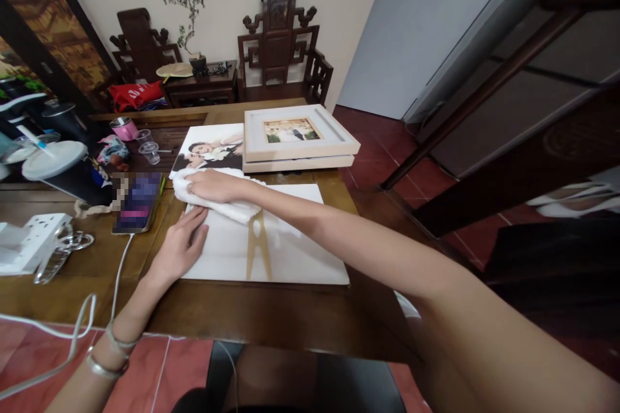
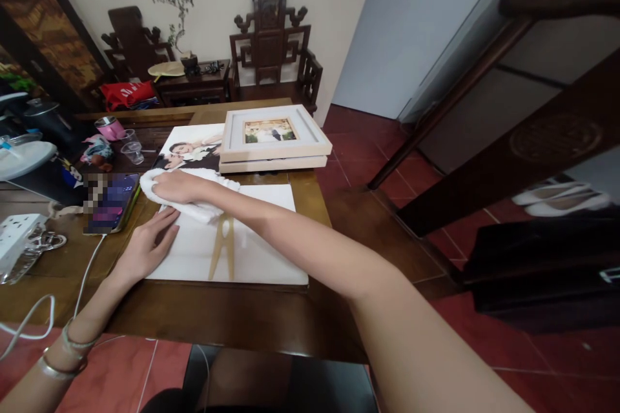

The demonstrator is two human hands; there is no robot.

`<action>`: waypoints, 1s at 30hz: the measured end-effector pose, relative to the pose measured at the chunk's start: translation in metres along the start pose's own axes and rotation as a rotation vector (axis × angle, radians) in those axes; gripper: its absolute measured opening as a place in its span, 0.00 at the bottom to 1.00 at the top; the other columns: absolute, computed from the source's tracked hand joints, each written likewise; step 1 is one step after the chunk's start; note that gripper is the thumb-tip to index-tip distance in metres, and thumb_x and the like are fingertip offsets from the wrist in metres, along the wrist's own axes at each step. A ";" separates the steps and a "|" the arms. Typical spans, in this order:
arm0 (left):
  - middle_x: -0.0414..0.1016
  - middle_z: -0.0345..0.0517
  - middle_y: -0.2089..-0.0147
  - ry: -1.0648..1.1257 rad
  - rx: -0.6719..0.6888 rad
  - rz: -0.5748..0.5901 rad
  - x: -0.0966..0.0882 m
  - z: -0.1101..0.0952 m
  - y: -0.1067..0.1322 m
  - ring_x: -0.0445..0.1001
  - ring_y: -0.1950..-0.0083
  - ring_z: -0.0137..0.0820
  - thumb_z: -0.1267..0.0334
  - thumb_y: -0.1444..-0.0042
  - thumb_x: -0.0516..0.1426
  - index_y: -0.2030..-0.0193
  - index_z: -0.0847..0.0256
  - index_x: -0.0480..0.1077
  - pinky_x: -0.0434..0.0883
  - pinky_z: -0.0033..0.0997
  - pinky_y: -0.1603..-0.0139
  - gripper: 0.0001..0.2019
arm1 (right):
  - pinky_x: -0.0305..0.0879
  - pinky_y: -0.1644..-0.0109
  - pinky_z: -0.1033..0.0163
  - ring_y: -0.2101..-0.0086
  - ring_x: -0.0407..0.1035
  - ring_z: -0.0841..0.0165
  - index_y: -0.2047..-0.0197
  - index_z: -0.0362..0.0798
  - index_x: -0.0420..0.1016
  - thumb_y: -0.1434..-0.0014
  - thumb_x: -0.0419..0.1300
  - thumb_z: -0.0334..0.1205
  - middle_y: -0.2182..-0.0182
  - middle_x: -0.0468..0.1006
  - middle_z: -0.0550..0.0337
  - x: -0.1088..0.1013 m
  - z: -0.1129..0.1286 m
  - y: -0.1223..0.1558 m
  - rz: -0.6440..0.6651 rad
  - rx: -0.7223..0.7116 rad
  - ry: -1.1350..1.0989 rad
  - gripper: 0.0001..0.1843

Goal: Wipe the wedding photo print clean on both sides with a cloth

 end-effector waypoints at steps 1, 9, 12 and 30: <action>0.70 0.59 0.38 0.002 0.000 -0.001 0.000 0.000 0.000 0.67 0.35 0.45 0.52 0.35 0.49 0.42 0.67 0.71 0.58 0.51 0.31 0.24 | 0.61 0.50 0.65 0.55 0.69 0.65 0.56 0.37 0.72 0.33 0.44 0.32 0.48 0.76 0.48 -0.002 -0.004 0.001 -0.002 0.018 -0.024 0.16; 0.66 0.58 0.35 0.017 0.013 0.002 0.002 0.000 0.000 0.63 0.33 0.43 0.53 0.35 0.48 0.40 0.65 0.69 0.58 0.53 0.31 0.23 | 0.64 0.51 0.56 0.55 0.70 0.58 0.56 0.42 0.72 0.34 0.44 0.37 0.52 0.78 0.48 -0.026 -0.072 0.091 -0.014 0.250 -0.122 0.17; 0.66 0.59 0.35 0.018 0.010 0.000 0.003 0.001 0.000 0.63 0.32 0.43 0.54 0.35 0.48 0.40 0.66 0.69 0.58 0.53 0.31 0.24 | 0.64 0.49 0.51 0.54 0.70 0.55 0.58 0.44 0.73 0.35 0.46 0.40 0.53 0.77 0.48 -0.032 -0.091 0.131 -0.048 0.353 -0.117 0.16; 0.67 0.59 0.35 0.027 0.030 -0.032 0.003 -0.002 0.000 0.63 0.33 0.45 0.55 0.35 0.49 0.41 0.66 0.70 0.57 0.52 0.30 0.22 | 0.71 0.58 0.57 0.64 0.74 0.61 0.58 0.49 0.74 0.38 0.50 0.37 0.68 0.76 0.54 0.003 -0.019 0.216 0.188 0.179 -0.100 0.12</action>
Point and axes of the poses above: each hand's wrist, its own y-axis away from the middle knuckle, its own x-axis out of the palm, z = x × y, the point moved 8 cm from there along -y, towards the middle knuckle
